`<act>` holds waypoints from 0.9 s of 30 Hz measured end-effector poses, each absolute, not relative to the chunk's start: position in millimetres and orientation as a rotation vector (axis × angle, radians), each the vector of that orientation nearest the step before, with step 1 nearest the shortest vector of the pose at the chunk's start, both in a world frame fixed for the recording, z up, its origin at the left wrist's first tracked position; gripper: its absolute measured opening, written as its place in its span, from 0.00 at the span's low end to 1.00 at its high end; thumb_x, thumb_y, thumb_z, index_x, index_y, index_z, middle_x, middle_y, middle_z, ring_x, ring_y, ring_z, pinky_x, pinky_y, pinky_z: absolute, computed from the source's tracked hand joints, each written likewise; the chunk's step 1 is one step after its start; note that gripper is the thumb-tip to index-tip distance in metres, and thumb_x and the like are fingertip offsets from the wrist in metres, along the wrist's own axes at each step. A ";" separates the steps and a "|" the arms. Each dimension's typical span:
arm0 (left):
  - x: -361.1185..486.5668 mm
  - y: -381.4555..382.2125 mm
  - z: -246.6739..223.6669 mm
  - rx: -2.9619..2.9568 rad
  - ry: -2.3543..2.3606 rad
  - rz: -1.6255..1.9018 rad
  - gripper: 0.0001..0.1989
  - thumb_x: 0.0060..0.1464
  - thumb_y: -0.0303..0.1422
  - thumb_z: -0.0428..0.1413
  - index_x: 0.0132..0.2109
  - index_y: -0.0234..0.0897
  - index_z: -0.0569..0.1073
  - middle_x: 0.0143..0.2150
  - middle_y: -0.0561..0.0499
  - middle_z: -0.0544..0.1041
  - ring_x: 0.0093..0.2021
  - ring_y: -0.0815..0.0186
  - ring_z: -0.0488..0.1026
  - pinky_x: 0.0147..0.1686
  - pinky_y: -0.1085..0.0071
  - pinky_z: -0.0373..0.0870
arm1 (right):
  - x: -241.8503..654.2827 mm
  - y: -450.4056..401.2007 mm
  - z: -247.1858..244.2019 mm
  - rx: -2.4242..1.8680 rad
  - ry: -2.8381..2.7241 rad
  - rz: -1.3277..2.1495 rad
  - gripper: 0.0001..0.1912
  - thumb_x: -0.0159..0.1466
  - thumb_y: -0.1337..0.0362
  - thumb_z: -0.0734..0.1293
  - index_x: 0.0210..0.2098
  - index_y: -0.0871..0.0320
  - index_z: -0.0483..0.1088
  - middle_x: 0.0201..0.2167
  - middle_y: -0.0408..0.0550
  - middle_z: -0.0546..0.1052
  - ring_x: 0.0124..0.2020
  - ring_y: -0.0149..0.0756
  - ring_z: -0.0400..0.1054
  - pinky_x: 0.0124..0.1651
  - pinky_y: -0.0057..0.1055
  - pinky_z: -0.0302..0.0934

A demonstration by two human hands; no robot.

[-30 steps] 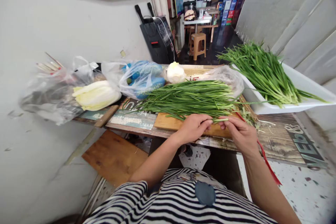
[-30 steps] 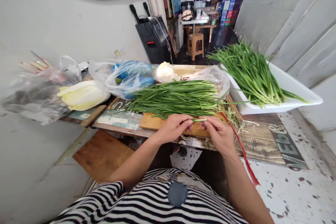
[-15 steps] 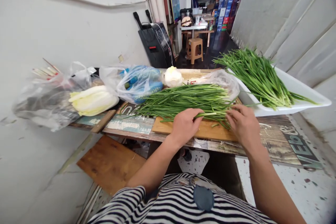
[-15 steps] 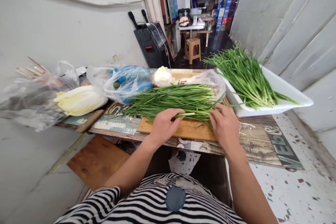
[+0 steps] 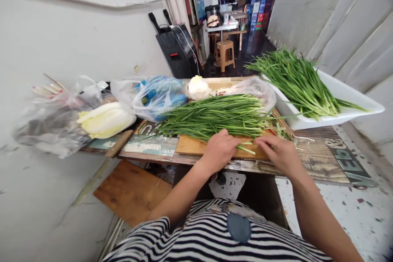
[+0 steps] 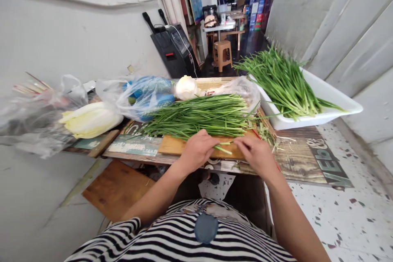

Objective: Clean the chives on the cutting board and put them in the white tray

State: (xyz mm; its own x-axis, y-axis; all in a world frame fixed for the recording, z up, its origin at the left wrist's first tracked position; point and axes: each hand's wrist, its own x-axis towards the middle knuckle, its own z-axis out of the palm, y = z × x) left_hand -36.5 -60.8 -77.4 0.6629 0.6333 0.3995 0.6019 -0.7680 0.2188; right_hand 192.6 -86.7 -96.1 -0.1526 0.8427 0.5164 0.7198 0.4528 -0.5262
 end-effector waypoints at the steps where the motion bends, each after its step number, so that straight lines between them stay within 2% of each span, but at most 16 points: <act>1: -38.3 -60.1 -77.6 2.797 1.086 0.779 0.12 0.61 0.25 0.49 0.44 0.35 0.77 0.34 0.48 0.78 0.37 0.63 0.67 0.40 0.66 0.63 | 192.9 -79.7 -98.8 -1.360 -1.857 0.111 0.14 0.69 0.57 0.62 0.38 0.54 0.78 0.34 0.49 0.80 0.35 0.39 0.72 0.40 0.36 0.65; 5: -43.3 -55.8 -75.2 2.717 1.143 0.982 0.12 0.59 0.23 0.50 0.46 0.36 0.76 0.38 0.48 0.79 0.45 0.61 0.70 0.46 0.64 0.65 | 183.8 -56.1 -102.6 -1.531 -1.869 -0.218 0.14 0.68 0.62 0.61 0.37 0.57 0.78 0.36 0.54 0.74 0.39 0.44 0.65 0.41 0.40 0.61; 8: -44.4 -53.9 -74.4 2.627 1.178 1.010 0.13 0.60 0.24 0.50 0.48 0.35 0.75 0.39 0.47 0.77 0.41 0.64 0.71 0.42 0.68 0.68 | 177.2 -55.4 -94.0 -1.531 -1.896 -0.284 0.12 0.68 0.63 0.61 0.35 0.57 0.77 0.38 0.56 0.72 0.42 0.46 0.63 0.42 0.41 0.59; 11: -43.1 -53.4 -75.9 2.609 1.213 1.026 0.16 0.58 0.24 0.50 0.52 0.35 0.75 0.37 0.47 0.75 0.39 0.64 0.72 0.40 0.69 0.69 | 177.1 -69.1 -79.5 -1.364 -1.912 -0.087 0.09 0.68 0.62 0.62 0.37 0.57 0.73 0.39 0.54 0.73 0.44 0.45 0.65 0.46 0.42 0.61; 14: -40.5 -52.4 -77.6 2.635 1.173 0.956 0.21 0.55 0.22 0.50 0.55 0.36 0.75 0.36 0.48 0.73 0.39 0.64 0.71 0.39 0.70 0.69 | 177.3 -83.9 -70.4 -1.250 -1.878 0.249 0.09 0.68 0.59 0.62 0.35 0.55 0.71 0.34 0.49 0.75 0.38 0.39 0.68 0.43 0.36 0.63; 16: -39.0 -51.1 -77.5 2.632 1.144 0.874 0.22 0.53 0.21 0.51 0.53 0.37 0.76 0.39 0.48 0.73 0.39 0.65 0.72 0.39 0.71 0.70 | 174.4 -89.0 -71.5 -1.263 -1.778 0.391 0.11 0.67 0.57 0.63 0.33 0.55 0.72 0.32 0.47 0.76 0.35 0.37 0.69 0.40 0.34 0.64; 18: -38.4 -49.6 -76.0 2.593 1.129 0.854 0.20 0.52 0.20 0.51 0.49 0.37 0.78 0.44 0.47 0.74 0.43 0.65 0.72 0.41 0.70 0.70 | 168.4 -89.8 -77.7 -1.286 -1.641 0.488 0.12 0.66 0.55 0.65 0.33 0.55 0.73 0.32 0.47 0.77 0.34 0.37 0.71 0.39 0.34 0.65; 21: -39.0 -47.5 -73.2 2.530 1.046 0.889 0.20 0.50 0.19 0.51 0.47 0.36 0.78 0.47 0.46 0.78 0.47 0.63 0.73 0.48 0.68 0.70 | 155.8 -86.5 -89.5 -1.236 -1.533 0.653 0.14 0.61 0.52 0.69 0.39 0.55 0.76 0.38 0.49 0.80 0.38 0.38 0.74 0.40 0.34 0.68; 23: -39.6 -46.6 -71.9 2.518 0.990 0.870 0.20 0.50 0.18 0.51 0.47 0.35 0.79 0.46 0.47 0.80 0.46 0.62 0.74 0.50 0.66 0.70 | 147.9 -83.7 -94.4 -1.211 -1.522 0.697 0.14 0.61 0.53 0.69 0.39 0.55 0.77 0.38 0.49 0.81 0.37 0.39 0.75 0.39 0.34 0.69; 27: -40.3 -46.3 -71.1 2.524 1.001 0.762 0.19 0.51 0.18 0.51 0.46 0.36 0.79 0.45 0.47 0.82 0.42 0.63 0.75 0.46 0.65 0.71 | 144.2 -81.7 -93.8 -1.269 -1.621 0.566 0.11 0.61 0.54 0.69 0.32 0.54 0.79 0.31 0.48 0.82 0.31 0.38 0.75 0.38 0.36 0.69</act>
State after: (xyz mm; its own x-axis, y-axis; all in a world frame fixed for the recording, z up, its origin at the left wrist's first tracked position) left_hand -40.3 -46.3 -71.1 0.6121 0.7045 0.3592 0.5338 -0.7032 0.4696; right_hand 144.2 -81.7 -93.8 0.0073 0.9166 0.3998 0.4689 0.3500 -0.8110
